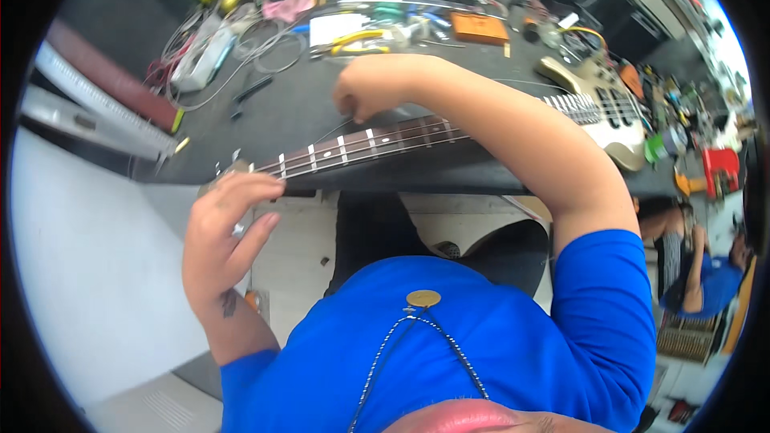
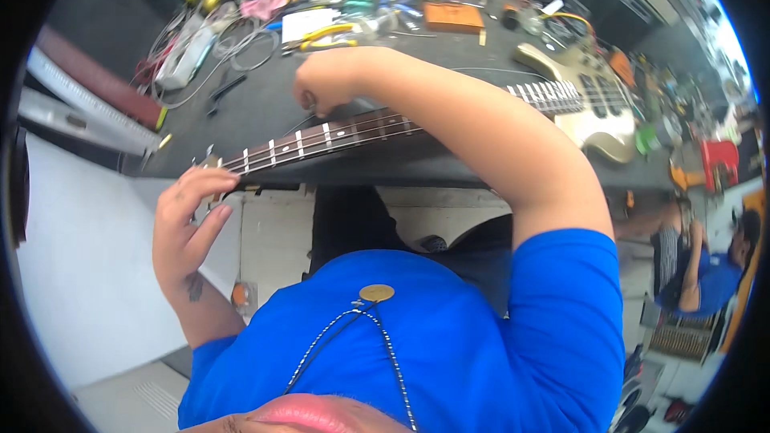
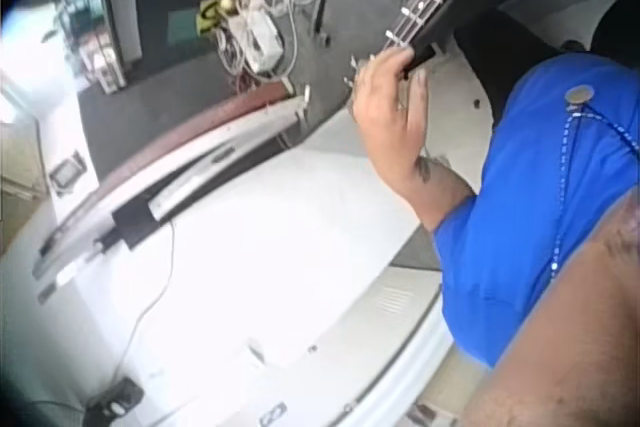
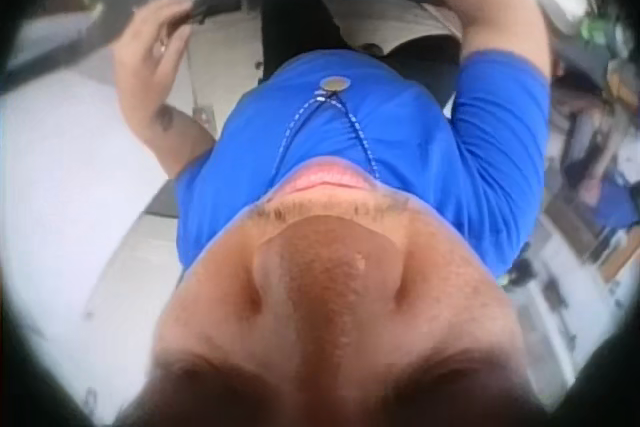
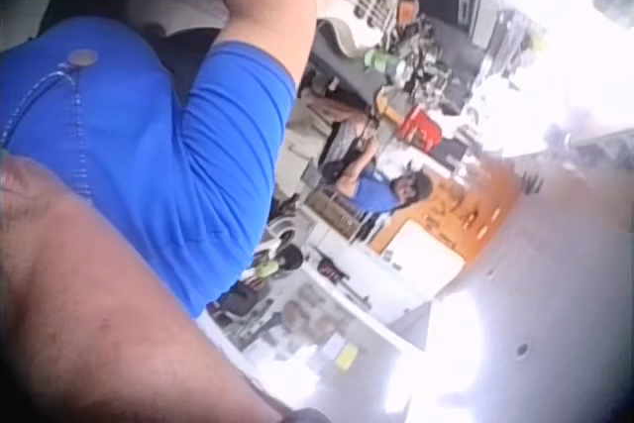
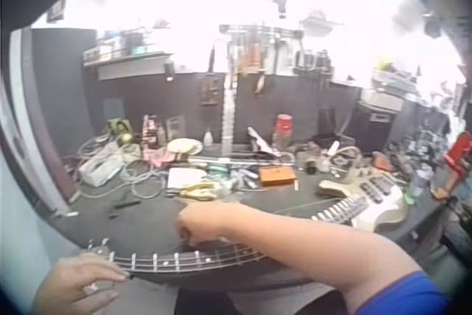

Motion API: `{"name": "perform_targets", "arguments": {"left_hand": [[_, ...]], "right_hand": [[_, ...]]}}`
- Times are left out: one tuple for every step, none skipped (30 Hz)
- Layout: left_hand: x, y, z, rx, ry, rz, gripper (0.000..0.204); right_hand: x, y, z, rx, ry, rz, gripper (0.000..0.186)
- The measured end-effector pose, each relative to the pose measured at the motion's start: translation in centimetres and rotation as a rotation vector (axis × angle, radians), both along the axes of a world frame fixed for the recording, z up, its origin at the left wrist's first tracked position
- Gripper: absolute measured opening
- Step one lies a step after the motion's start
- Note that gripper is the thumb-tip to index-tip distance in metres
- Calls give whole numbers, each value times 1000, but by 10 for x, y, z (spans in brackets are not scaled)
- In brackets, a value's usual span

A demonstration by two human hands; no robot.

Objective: The person replaces a string on a bass guitar by winding the string around the tuning pegs, cutting the excess wire with pliers, and plucking the strings to test the sound.

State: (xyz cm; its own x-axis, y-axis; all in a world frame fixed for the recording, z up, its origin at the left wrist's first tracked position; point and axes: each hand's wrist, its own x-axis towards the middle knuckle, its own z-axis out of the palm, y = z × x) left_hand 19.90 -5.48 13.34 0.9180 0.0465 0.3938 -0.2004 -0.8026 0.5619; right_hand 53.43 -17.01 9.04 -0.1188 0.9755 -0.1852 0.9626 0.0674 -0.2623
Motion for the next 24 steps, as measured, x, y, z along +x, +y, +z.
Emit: {"name": "perform_targets", "arguments": {"left_hand": [[-3,-1,0,-15,-16,-10,32],[-2,-1,-1,-30,-40,-49,32],[-3,-2,-1,-30,-33,-48,31],[-6,-2,-2,-28,-31,-38,31],[-5,-2,-4,-35,-17,-54,32],[-3,-3,-5,-43,-3,-74,32],[0,-5,-7,-41,-2,-85,32],[3,-8,-10,-35,12,-111,33],[8,-13,-10,-24,21,-147,33],[12,-20,-13,-20,19,-175,33],[18,-27,-18,-46,4,-202,34],[22,-37,-24,-78,-11,-210,35],[28,-45,-29,-13,-22,-194,37],[38,-54,-33,-16,-29,-198,37],[44,-60,-36,39,-29,-225,37],[51,-68,-35,96,-27,-252,37],[57,-73,-31,88,2,-338,37],[62,-81,-30,57,9,-419,37],[65,-86,-29,63,13,-455,37],[68,-91,-29,61,16,-507,37],[73,-96,-28,67,11,-541,37],[75,-100,-27,113,12,-510,37],[80,-104,-26,163,4,-484,37],[86,-107,-24,178,-10,-534,37]], "right_hand": [[-11,4,3,-64,4,-8,32],[-17,7,5,-129,-1,-43,31],[-21,14,1,-128,1,-26,31],[-25,21,-4,-155,-66,-39,28],[-29,24,-5,-184,-132,-65,26],[-30,27,-4,-183,-130,-73,26],[-31,30,-3,-188,-149,-26,23],[-33,33,-2,-196,-168,15,22],[-32,33,-6,-194,-168,-12,22],[-32,32,-12,-123,-176,19,21],[-29,30,-16,-57,-190,48,21],[-31,29,-11,-62,-195,37,21],[-33,27,-5,-87,-168,-3,22],[-32,24,-1,-111,-141,-37,24],[-30,25,-7,-47,-117,45,25],[-28,25,-13,-42,-113,49,25],[-30,26,-13,-66,-146,58,26],[-28,25,-12,-92,-184,62,26],[-30,29,-12,-80,-185,56,26],[-31,31,-17,-62,-189,65,27],[-31,29,-17,-45,-195,59,27],[-35,29,-18,-37,-207,87,29],[-40,31,-16,-28,-224,108,30],[-36,36,-23,-9,-274,152,31]]}}
